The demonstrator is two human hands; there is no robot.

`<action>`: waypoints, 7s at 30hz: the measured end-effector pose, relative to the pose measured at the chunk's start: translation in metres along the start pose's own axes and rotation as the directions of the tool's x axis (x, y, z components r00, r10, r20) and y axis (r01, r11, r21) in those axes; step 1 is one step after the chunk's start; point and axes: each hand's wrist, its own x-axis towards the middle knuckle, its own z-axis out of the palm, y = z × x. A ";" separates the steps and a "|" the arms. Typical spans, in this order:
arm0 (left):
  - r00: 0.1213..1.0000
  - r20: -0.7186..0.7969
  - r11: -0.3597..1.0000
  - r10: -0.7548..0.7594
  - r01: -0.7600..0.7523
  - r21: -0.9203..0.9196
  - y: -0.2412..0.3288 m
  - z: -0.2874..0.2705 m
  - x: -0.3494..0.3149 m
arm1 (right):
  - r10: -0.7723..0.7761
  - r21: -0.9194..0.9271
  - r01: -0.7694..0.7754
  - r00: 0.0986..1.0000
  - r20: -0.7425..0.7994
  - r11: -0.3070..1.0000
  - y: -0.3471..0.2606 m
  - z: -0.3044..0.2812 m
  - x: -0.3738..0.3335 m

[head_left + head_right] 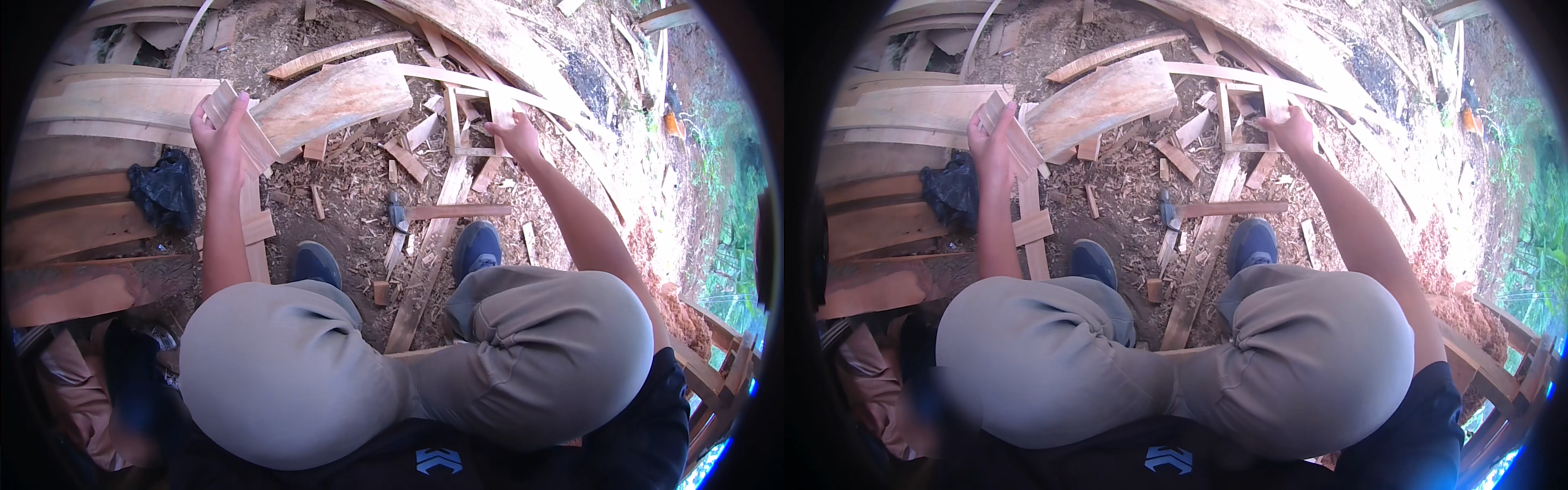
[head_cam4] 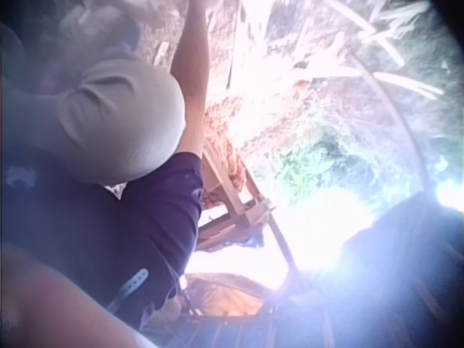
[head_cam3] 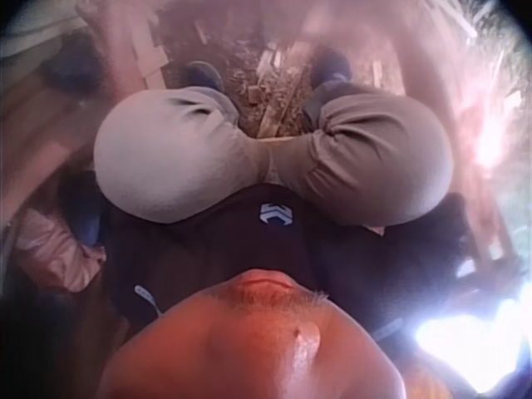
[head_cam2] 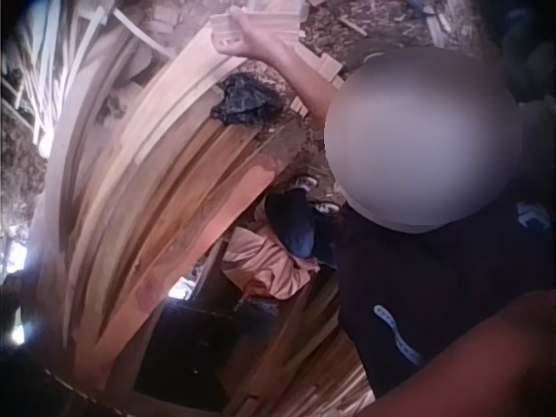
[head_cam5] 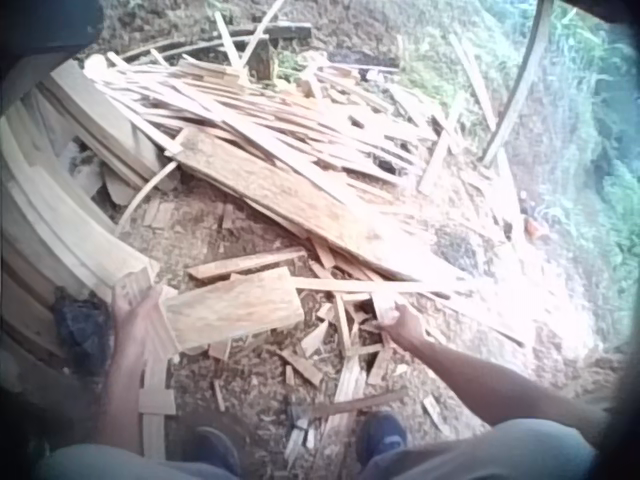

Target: The person uses a hammer to split small pieces of wood on a larger block. They repeatedly pick up wood pieces, position them, and strike them to create smaller slivers. The person also arranges the split pieces into a small stack.

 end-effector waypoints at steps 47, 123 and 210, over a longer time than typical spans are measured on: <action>1.000 0.023 1.000 -0.017 0.016 0.008 0.007 0.006 -0.006 | 0.101 0.327 -0.351 0.801 0.589 0.878 0.038 -0.018 0.041; 0.979 0.201 0.634 -0.041 -0.130 0.763 0.000 0.083 0.018 | -0.338 0.380 0.190 0.864 0.373 0.905 -0.261 0.018 -0.037; 0.955 0.297 0.514 0.007 -0.258 0.818 0.003 0.082 0.000 | -0.299 0.248 0.229 0.906 0.298 0.941 -0.264 0.021 -0.035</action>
